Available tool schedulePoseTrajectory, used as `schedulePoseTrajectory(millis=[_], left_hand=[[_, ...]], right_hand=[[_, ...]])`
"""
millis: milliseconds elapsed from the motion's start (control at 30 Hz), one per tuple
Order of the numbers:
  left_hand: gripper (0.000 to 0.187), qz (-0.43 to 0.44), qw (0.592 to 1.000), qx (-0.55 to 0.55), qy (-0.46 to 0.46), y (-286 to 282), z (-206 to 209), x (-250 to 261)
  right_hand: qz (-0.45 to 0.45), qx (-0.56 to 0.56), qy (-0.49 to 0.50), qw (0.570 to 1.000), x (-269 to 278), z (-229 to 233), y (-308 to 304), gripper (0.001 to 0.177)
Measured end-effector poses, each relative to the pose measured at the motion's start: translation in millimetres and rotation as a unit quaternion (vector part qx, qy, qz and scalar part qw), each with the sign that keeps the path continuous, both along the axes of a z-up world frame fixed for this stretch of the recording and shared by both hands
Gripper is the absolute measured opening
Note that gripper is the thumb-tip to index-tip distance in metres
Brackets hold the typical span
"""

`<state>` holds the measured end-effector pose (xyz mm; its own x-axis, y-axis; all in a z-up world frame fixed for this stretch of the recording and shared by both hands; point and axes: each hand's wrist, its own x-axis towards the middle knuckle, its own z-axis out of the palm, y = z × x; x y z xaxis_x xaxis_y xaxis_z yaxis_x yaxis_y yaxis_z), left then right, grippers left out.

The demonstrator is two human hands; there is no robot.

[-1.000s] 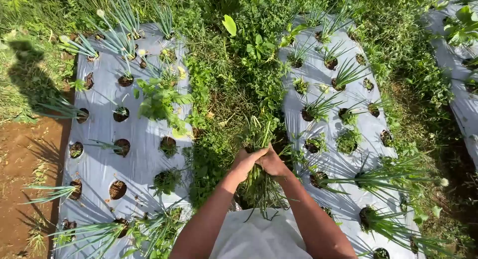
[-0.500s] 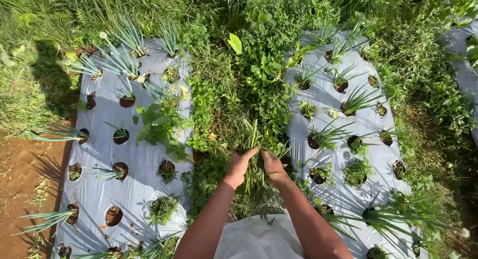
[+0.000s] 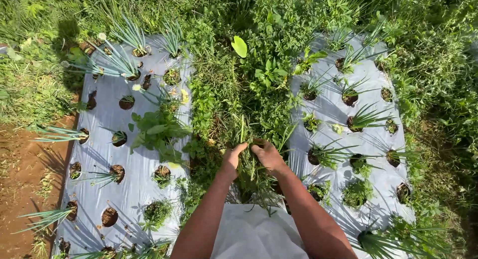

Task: The person kneels in a garden bed and pulls weeds by hand from the soil between rows of crops covered with plastic mulch. They gather the removed weeds into a bundle and continue clearing the area.

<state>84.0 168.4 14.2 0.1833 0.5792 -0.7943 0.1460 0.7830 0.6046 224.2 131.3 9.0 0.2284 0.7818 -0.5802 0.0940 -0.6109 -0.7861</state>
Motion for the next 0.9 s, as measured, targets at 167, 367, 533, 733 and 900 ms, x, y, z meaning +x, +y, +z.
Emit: schedulePoseTrajectory(millis=[167, 367, 533, 733, 900], left_hand=[[0.121, -0.095, 0.989, -0.015, 0.117, 17, -6, -9], [0.056, 0.056, 0.99, 0.128, -0.022, 38, -132, 3], [0.086, 0.042, 0.998, 0.041, 0.027, 91, -45, 16], [0.074, -0.112, 0.984, 0.139, 0.028, 131, -97, -2], [0.055, -0.017, 0.99, 0.13, -0.056, 163, -91, 19]], right_hand=[[0.149, 0.031, -0.082, 0.985, 12, 5, 22, 0.057], [-0.018, 0.146, 0.113, 0.983, -1, 41, 41, 0.047], [-0.047, 0.046, 0.168, 0.984, 41, -110, 65, 0.061], [0.181, 0.443, -0.01, 0.878, 83, -320, 92, 0.094], [0.058, 0.412, 0.552, 0.723, 79, -344, 126, 0.089]])
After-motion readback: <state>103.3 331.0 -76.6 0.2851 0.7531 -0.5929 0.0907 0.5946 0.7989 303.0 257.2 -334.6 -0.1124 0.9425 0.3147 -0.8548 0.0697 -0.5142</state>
